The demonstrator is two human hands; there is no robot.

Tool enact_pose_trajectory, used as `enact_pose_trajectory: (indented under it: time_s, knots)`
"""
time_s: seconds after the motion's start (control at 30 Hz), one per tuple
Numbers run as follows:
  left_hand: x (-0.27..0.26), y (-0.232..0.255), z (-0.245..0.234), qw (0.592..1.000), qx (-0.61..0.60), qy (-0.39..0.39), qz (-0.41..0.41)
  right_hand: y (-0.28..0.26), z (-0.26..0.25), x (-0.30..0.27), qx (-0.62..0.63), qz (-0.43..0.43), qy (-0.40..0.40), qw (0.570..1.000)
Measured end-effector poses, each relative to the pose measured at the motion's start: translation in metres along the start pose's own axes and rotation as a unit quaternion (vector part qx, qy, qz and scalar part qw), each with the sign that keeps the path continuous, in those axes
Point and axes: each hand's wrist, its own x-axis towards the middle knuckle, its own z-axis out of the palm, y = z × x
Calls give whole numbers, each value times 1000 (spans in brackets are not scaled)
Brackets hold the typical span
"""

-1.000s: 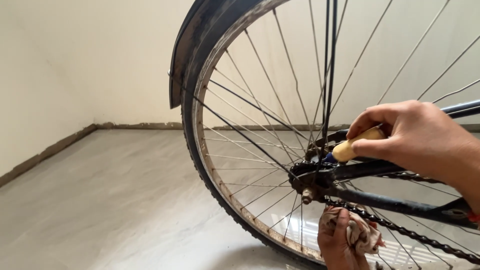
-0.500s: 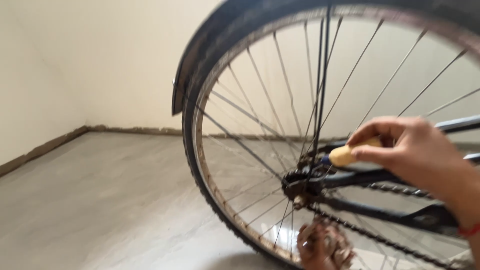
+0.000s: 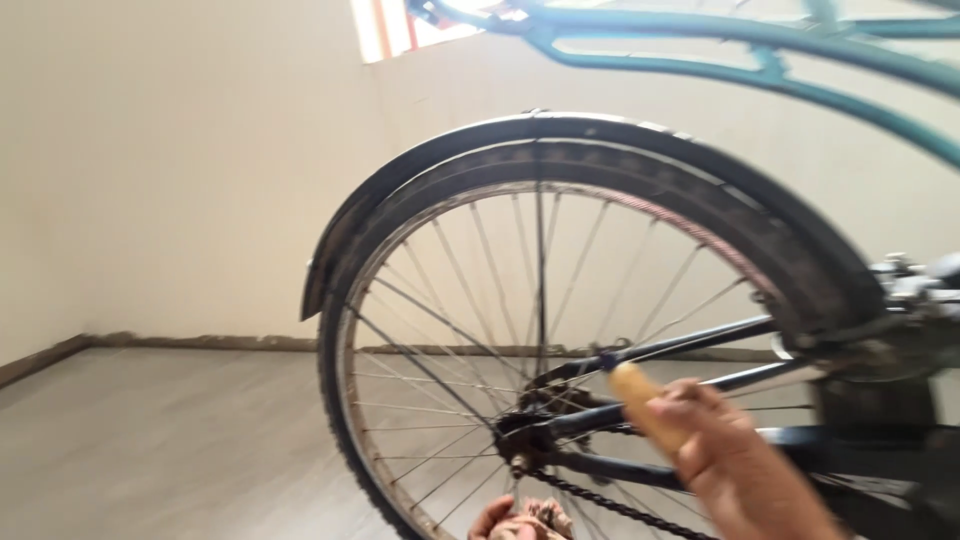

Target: Lubricating the hub and chain of a bicycle wheel using a small bottle of lubricant and a cloth.

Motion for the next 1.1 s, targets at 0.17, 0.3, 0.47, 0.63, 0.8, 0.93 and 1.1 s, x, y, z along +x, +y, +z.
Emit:
enact_pose_trajectory:
  time_s: [0.17,0.3,0.47,0.63,0.8,0.93,1.1]
  knots:
    - [-54,-53,144,989,103,16,100,-12,31,-39,100,56,5,993]
    - [-137,-50,239,961,191,58,192,-10,20,-43,172,55,-52,982]
    - [-136,-58,251,924,300,-50,230,-16,7,-42,162,58,-98,980]
    - [-120,-59,256,903,347,-87,240,9,-37,3,193,-1,-219,956]
    - [-166,-26,301,928,334,-16,163,-23,-7,-33,190,52,-190,962]
    - [-179,-14,309,920,362,-23,150,-15,-15,-31,169,31,-167,971]
    - [-178,-14,298,816,474,-39,328,-11,-8,-38,163,7,-197,967]
